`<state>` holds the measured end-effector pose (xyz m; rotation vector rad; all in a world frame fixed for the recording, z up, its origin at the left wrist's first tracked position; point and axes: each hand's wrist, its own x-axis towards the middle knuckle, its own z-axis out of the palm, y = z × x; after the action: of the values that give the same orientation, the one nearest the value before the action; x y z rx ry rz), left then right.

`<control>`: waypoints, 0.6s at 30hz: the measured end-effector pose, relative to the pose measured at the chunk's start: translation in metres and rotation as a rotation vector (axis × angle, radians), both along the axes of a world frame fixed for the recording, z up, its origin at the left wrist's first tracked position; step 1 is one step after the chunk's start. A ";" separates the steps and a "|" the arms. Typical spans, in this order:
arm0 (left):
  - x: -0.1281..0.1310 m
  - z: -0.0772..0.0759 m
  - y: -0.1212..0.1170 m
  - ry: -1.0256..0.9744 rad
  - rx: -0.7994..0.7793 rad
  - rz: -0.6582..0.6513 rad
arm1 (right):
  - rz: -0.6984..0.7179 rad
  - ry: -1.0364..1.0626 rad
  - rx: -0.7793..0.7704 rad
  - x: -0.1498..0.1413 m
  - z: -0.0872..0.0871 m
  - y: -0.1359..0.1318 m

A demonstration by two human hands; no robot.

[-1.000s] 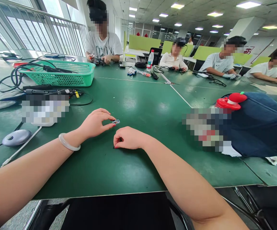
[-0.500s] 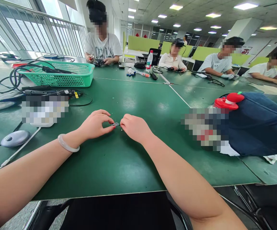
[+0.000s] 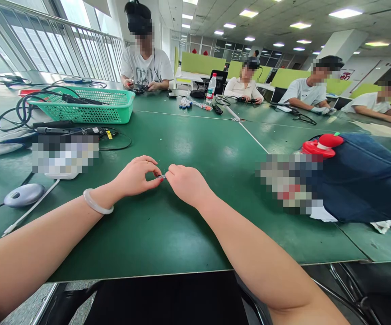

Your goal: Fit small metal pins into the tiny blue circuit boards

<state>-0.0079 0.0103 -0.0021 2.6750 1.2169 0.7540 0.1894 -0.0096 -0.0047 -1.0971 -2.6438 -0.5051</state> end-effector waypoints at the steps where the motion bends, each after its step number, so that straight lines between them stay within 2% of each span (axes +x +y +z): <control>1: 0.000 0.000 0.000 0.003 -0.001 -0.001 | 0.000 0.000 0.000 0.000 0.000 0.000; 10: 0.000 -0.001 0.001 0.021 -0.001 -0.041 | 0.010 0.016 -0.013 0.000 0.002 -0.001; 18: 0.001 -0.001 0.003 -0.042 -0.037 -0.075 | -0.031 0.197 -0.116 0.003 0.001 0.002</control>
<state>-0.0067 0.0131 -0.0033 2.6445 1.1037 0.7650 0.1928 -0.0077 -0.0037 -1.1578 -2.5133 -0.2378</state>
